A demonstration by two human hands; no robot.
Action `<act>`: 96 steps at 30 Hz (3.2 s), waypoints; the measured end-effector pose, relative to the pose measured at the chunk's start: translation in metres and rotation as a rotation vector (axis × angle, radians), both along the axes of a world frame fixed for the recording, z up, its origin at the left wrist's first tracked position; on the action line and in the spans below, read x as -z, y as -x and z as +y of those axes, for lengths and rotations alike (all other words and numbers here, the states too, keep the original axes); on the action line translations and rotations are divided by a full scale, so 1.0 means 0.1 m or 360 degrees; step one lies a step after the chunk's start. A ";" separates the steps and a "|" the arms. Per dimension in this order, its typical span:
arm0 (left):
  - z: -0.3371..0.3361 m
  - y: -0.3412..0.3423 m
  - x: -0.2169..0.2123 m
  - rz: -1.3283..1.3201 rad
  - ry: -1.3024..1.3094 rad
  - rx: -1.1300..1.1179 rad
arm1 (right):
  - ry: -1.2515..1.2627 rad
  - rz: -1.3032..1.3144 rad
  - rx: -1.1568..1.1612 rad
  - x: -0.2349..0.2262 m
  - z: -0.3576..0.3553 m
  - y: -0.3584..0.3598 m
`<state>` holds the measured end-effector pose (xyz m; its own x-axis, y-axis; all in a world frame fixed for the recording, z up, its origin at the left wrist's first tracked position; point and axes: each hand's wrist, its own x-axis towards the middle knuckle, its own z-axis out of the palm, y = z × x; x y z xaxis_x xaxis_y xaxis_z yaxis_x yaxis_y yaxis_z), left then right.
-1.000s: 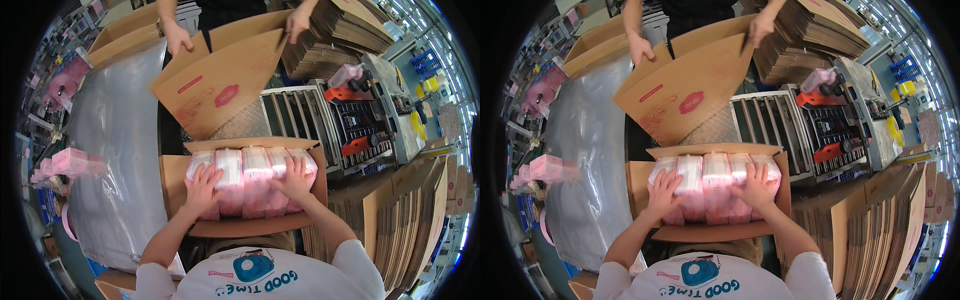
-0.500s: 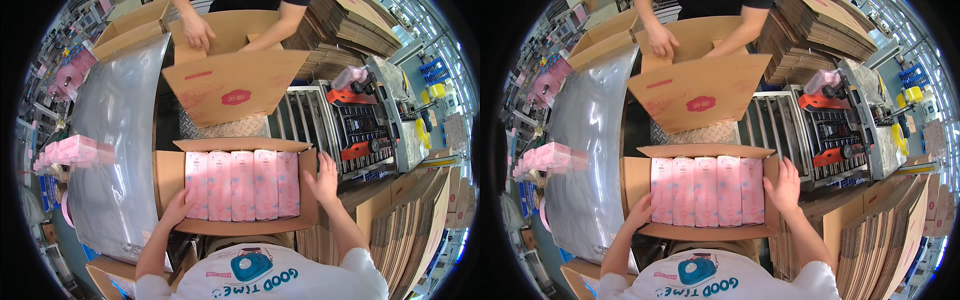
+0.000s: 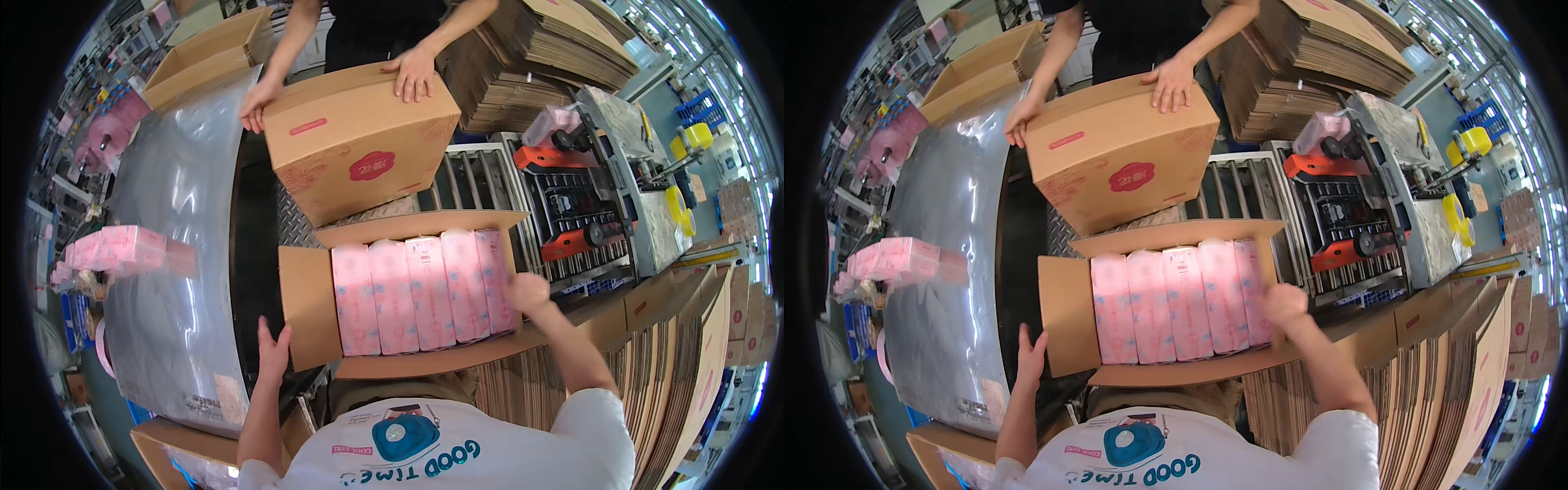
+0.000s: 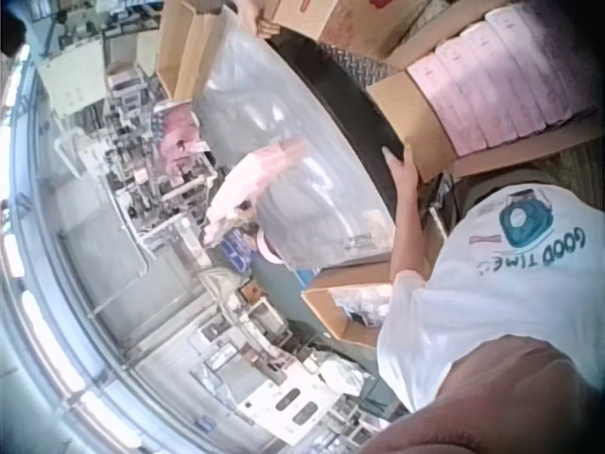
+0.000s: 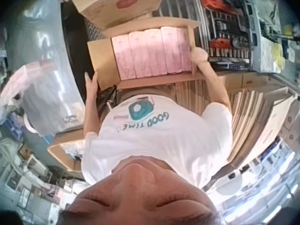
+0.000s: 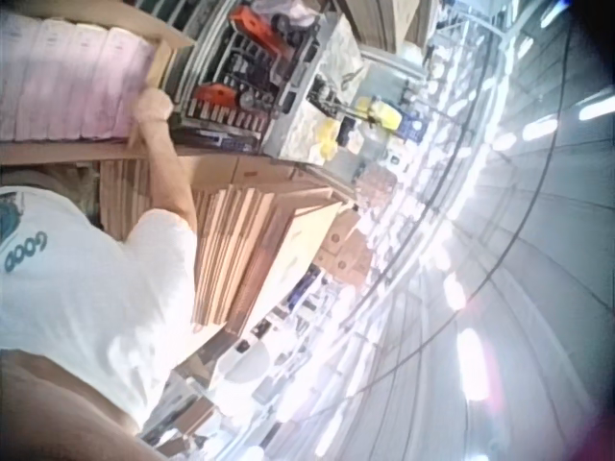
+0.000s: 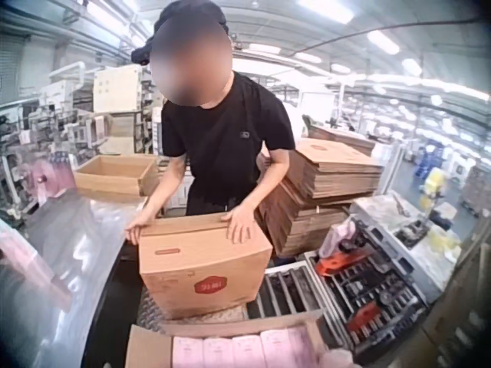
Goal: The person organizes pink tissue boxes on a metal table and packs them into cardboard boxes before feeding the boxes into a sealing machine.
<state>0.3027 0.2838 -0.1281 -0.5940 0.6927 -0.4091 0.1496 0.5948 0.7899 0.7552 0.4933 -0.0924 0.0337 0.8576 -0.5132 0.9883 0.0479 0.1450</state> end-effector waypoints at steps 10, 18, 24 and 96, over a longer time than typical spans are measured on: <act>0.73 -0.93 0.34 0.1294 -0.0068 0.2184 | 0.0860 0.1031 -0.0803 -0.23 -0.66 -0.05; 1.30 -0.40 0.25 0.0669 -0.0043 0.2224 | 0.0927 0.1526 -0.0772 -0.37 -0.47 0.22; 1.51 -0.48 0.23 0.0728 0.0006 0.2345 | 0.1108 0.0660 -0.0749 0.05 -0.15 0.04; 0.16 0.09 2.39 -0.0157 0.0664 0.1560 | -0.1389 -0.0755 0.1047 -2.71 -2.67 -2.37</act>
